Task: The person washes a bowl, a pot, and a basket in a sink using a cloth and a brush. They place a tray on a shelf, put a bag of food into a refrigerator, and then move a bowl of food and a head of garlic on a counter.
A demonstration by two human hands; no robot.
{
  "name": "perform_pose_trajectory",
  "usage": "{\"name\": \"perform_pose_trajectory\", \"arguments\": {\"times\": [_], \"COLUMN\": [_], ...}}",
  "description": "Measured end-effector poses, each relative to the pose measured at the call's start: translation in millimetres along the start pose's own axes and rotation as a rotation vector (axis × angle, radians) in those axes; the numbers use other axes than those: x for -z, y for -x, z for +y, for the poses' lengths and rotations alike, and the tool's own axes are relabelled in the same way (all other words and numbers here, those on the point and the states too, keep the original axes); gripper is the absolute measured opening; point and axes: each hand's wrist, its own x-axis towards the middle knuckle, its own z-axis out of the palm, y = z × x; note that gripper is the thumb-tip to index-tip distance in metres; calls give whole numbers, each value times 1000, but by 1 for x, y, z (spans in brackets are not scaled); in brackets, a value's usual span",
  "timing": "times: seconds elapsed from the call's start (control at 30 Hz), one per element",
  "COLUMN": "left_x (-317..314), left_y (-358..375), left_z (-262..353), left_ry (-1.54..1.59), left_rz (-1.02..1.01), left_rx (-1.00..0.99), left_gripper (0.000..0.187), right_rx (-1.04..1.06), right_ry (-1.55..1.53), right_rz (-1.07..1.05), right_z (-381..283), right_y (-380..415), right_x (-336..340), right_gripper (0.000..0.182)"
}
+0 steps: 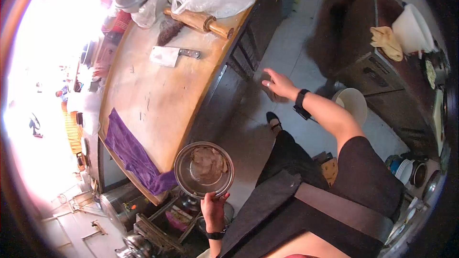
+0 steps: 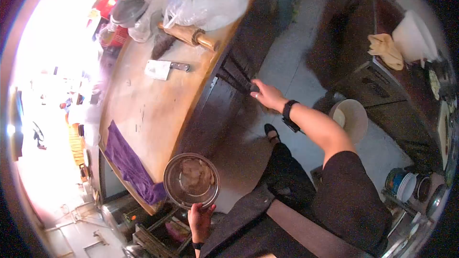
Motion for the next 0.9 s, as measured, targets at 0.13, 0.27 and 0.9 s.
{"name": "perform_pose_trajectory", "arguments": {"times": [0.13,0.27,0.9], "left_x": [-73,-103,-119], "left_y": [39,22,-33], "left_z": [158,182,236], "left_ry": [-60,-167,-1265], "left_rz": [239,294,-271], "left_rx": [299,337,84], "left_gripper": [25,24,8], "right_rx": [-122,-184,-438], "right_ry": [188,208,518], "right_rz": [-233,-316,-473], "right_z": [-58,-24,-42], "right_y": [-94,-153,-46], "right_x": [-8,-42,17], "right_gripper": [58,56,47]}}
